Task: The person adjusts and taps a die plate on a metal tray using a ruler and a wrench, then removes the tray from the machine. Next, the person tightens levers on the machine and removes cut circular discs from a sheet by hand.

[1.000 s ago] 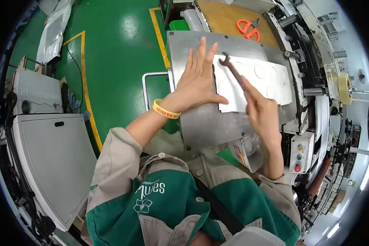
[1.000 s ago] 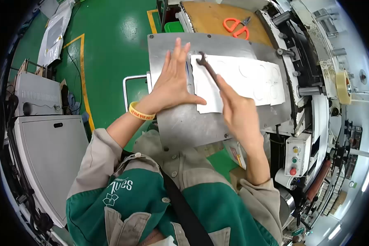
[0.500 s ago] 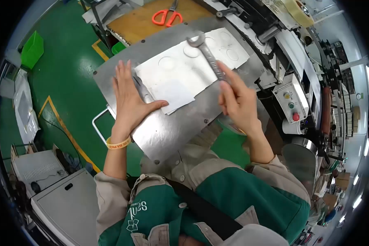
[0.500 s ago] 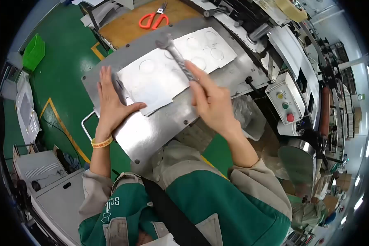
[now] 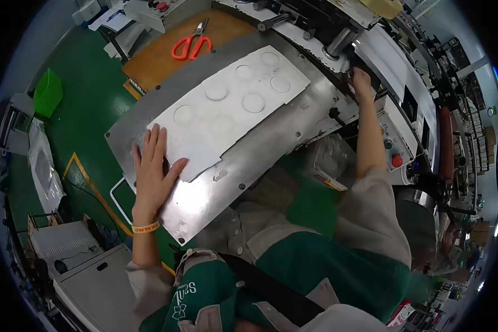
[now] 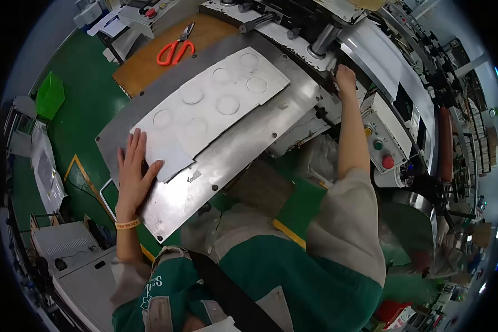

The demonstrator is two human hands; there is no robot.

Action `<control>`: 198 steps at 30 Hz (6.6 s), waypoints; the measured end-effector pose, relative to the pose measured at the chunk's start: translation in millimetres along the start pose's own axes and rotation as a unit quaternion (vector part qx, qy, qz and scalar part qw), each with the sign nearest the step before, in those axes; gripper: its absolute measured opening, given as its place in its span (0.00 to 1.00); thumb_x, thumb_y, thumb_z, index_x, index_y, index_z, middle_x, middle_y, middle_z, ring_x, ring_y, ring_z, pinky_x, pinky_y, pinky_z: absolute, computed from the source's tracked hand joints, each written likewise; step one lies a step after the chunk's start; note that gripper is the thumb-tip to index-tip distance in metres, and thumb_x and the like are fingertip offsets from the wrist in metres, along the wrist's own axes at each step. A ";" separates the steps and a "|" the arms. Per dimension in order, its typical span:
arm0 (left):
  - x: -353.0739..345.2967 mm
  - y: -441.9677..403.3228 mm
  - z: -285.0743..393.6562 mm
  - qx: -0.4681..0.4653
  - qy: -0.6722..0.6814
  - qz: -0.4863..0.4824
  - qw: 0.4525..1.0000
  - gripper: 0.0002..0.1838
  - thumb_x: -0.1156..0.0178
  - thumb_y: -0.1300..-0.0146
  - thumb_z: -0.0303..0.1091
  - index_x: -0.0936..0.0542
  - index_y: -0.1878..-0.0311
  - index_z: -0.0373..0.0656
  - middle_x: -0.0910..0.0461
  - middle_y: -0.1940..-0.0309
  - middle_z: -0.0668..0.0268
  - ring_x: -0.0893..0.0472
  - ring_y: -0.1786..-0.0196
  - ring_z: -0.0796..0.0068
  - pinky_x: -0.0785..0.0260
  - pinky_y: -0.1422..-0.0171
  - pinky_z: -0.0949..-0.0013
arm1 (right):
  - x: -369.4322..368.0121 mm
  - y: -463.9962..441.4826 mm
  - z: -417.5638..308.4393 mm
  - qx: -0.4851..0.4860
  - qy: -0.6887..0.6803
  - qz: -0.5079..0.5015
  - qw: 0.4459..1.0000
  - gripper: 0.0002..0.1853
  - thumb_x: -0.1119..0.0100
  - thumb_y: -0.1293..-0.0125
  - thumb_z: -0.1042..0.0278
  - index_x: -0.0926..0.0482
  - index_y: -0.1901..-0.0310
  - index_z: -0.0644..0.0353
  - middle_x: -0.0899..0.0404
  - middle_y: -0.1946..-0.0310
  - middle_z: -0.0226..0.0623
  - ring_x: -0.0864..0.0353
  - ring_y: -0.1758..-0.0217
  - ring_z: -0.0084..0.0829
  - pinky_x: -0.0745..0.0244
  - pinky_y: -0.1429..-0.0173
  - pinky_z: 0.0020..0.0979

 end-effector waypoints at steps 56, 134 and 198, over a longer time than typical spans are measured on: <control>-14.0 -22.6 -31.0 -0.158 0.105 0.006 0.982 0.48 0.39 0.60 0.72 0.30 0.39 0.48 0.49 0.32 0.47 0.59 0.28 0.44 0.72 0.29 0.45 | -41.3 450.1 -147.0 0.050 0.125 -0.268 0.954 0.24 0.38 0.45 0.69 0.25 0.44 0.47 0.19 0.58 0.36 0.31 0.75 0.27 0.34 0.68 0.25; 10.0 -18.9 -12.2 -0.110 0.075 -0.064 0.989 0.49 0.36 0.54 0.61 0.41 0.32 0.46 0.54 0.29 0.48 0.59 0.26 0.52 0.73 0.26 0.49 | 62.1 349.7 -105.3 -0.078 0.023 -0.031 0.996 0.26 0.40 0.42 0.69 0.30 0.40 0.59 0.36 0.81 0.27 0.39 0.79 0.15 0.39 0.74 0.22; -43.6 119.9 7.6 0.375 0.699 0.153 0.589 0.29 0.47 0.33 0.44 0.38 0.40 0.28 0.28 0.47 0.58 0.26 0.46 0.71 0.32 0.42 0.70 | -181.2 256.8 -245.8 0.612 0.138 -0.213 0.749 0.36 0.68 0.33 0.35 0.51 0.30 0.46 0.55 0.29 0.43 0.60 0.26 0.48 0.71 0.31 0.63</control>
Point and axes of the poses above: each hand's wrist, its own y-axis away from the middle knuckle, its own x-axis out of the back of the hand, z = x × y, the point moved 2 cm from there along -y, towards the middle knuckle
